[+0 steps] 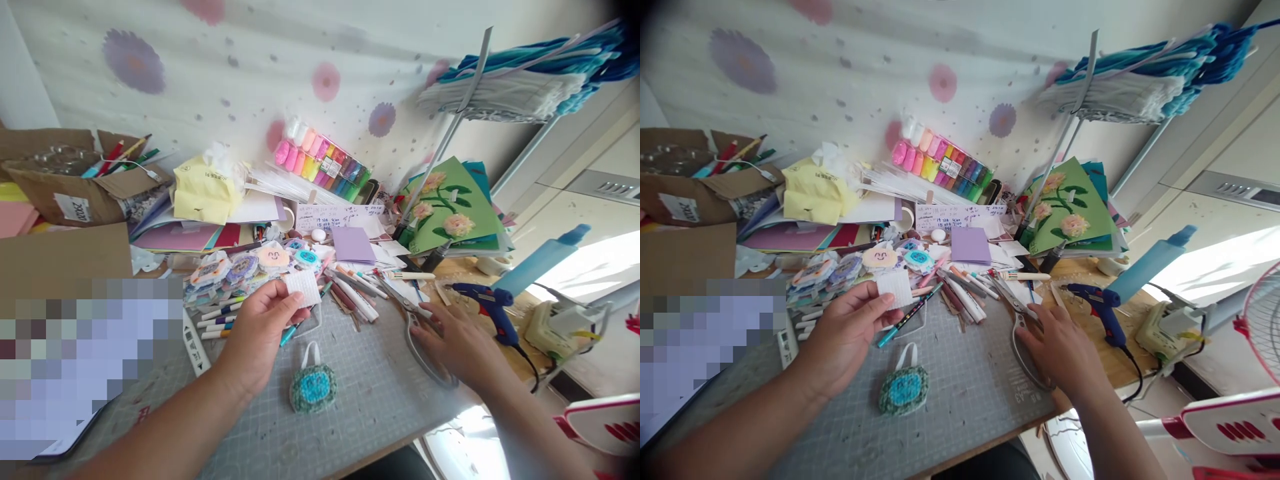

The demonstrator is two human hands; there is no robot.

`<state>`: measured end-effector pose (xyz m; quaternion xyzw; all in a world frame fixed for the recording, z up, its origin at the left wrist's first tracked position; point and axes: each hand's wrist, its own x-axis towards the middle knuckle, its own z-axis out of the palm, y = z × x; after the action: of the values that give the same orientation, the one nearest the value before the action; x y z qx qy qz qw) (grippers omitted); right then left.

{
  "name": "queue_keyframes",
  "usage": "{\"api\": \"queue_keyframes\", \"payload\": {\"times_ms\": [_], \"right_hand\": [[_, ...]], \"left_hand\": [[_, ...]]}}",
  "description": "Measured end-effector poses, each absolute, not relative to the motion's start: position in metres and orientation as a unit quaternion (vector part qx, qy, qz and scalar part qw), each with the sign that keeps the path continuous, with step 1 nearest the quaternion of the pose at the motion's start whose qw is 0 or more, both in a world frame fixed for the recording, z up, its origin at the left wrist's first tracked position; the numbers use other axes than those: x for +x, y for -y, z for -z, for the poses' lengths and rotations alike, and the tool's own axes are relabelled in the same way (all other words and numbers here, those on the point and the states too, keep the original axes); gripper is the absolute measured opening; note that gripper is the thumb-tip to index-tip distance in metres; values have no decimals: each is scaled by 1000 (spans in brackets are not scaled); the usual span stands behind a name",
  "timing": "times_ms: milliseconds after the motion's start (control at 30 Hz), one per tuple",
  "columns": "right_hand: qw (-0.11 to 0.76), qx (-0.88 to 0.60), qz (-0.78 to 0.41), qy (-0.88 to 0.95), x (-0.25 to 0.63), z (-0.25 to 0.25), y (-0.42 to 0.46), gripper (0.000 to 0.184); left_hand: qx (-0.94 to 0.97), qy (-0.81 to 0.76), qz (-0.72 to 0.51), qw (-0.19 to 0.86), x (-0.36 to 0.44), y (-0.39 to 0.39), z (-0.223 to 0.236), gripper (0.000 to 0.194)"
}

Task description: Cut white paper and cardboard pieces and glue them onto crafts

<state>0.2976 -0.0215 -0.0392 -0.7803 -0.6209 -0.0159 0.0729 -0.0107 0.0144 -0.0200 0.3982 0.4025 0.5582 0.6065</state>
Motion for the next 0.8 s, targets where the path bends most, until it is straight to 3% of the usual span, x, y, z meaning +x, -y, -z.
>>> {"api": "queue_keyframes", "payload": {"times_ms": [167, 267, 333, 400, 500, 533, 667, 800], "right_hand": [[39, -797, 8, 603, 291, 45, 26, 60], [69, -806, -26, 587, 294, 45, 26, 64], [139, -816, -38, 559, 300, 44, 31, 66], [269, -808, -73, 519, 304, 41, 37, 65], [484, -699, -225, 476, 293, 30, 51, 62], [509, -658, -280, 480, 284, 25, 56, 62], [505, -530, -453, 509, 233, 16, 74, 70], [460, -506, -528, 503, 196, 27, 83, 69]], "left_hand": [[405, -391, -563, 606, -8, -13, 16, 12], [412, -385, -556, 610, -9, -12, 16, 11], [410, -384, -554, 615, -9, -10, 17, 12], [402, -382, -554, 621, -10, -9, 16, 12], [392, -376, -551, 634, -10, -8, 15, 12], [388, -373, -551, 638, -10, -7, 15, 12], [370, -359, -562, 646, -11, -6, 15, 13], [349, -344, -582, 649, -10, -6, 15, 13]]}}
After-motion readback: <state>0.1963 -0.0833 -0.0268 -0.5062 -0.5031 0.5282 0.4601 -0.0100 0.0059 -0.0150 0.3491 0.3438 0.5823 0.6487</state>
